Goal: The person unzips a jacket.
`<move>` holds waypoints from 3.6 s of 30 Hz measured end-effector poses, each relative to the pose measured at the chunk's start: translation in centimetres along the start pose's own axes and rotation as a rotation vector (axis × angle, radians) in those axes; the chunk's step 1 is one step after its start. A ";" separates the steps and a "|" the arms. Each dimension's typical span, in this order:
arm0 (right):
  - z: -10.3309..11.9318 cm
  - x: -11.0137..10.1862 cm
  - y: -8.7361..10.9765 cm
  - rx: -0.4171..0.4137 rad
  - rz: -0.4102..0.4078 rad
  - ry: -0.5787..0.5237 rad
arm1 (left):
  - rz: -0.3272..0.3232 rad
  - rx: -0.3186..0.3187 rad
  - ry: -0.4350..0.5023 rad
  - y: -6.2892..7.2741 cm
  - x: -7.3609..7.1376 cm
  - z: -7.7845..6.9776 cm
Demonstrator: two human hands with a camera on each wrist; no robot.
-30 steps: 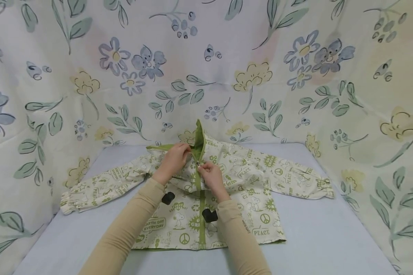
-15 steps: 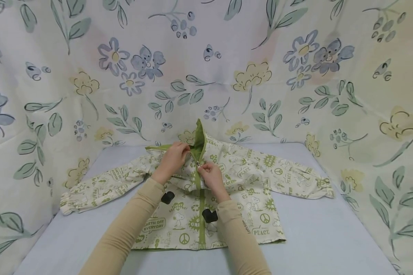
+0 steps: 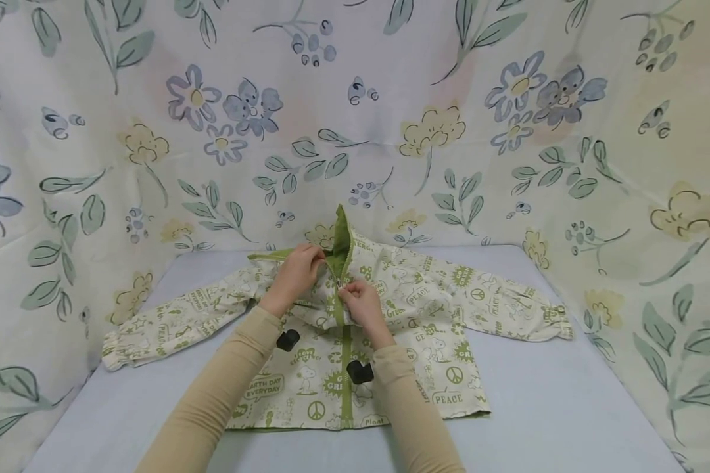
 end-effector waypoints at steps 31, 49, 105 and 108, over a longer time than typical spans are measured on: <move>0.4 -0.1 1.2 0.015 0.065 -0.066 | 0.002 -0.069 0.034 0.1 0.0 0.5; 0.9 -0.1 1.7 0.004 0.070 -0.028 | 0.012 -0.122 0.056 -0.2 0.1 0.8; -0.9 -0.2 1.3 0.007 0.032 -0.025 | -0.074 -0.256 0.123 -0.2 -0.4 1.4; 0.2 -0.2 2.0 0.004 0.053 -0.027 | -0.081 -0.264 0.125 -0.2 -0.4 1.4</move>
Point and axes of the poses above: each hand's wrist, its own y-axis away from the middle knuckle, its own x-axis out of the palm, z = x × y, the point moved 3 cm from there along -y, towards the middle knuckle, and after that the axes turned 1 degree about x, right-handed, at the moved point
